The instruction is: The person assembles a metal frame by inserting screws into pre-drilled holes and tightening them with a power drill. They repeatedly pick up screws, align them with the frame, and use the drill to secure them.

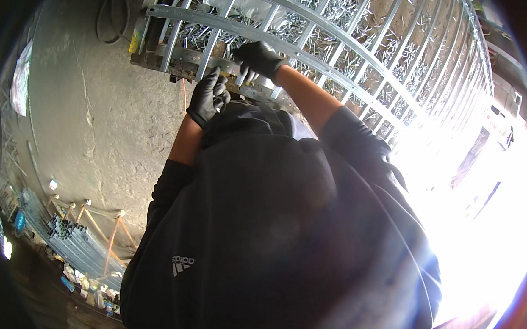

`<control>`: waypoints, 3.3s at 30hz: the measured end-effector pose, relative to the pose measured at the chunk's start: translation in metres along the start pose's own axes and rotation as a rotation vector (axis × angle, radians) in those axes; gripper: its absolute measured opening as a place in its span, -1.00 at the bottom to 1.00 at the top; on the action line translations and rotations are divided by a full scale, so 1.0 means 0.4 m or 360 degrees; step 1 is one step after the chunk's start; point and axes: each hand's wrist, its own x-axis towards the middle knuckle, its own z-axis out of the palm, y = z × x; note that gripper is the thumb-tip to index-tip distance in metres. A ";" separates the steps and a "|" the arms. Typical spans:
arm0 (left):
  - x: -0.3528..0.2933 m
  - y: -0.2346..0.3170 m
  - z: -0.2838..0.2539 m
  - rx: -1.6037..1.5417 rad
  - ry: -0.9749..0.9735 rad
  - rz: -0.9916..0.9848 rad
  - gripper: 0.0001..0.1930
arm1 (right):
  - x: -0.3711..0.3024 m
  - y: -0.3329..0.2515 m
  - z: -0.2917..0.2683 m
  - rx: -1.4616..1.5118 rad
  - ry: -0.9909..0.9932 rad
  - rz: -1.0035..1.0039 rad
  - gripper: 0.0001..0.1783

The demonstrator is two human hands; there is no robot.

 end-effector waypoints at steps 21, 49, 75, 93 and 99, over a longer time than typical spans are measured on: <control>0.100 -0.020 -0.156 0.1263 -0.0213 0.0010 -0.68 | 0.090 0.033 -0.152 -0.2264 0.0450 -0.0283 -0.72; 0.119 -0.042 -0.152 0.1011 -0.0057 0.0123 -0.66 | 0.092 0.018 -0.139 -0.2532 0.0265 -0.0311 -0.68; 0.087 0.191 -0.016 0.0016 -0.0276 -0.0205 -0.79 | 0.114 0.050 0.114 -0.2030 0.0727 -0.0915 -0.81; 0.032 0.253 -0.375 0.0599 0.0097 0.0144 -0.68 | 0.256 -0.102 0.003 -0.2029 0.0714 -0.0487 -0.70; 0.044 0.255 -0.362 0.0464 0.0099 -0.0035 -0.68 | 0.264 -0.183 0.042 -0.2321 0.0494 -0.0402 -0.68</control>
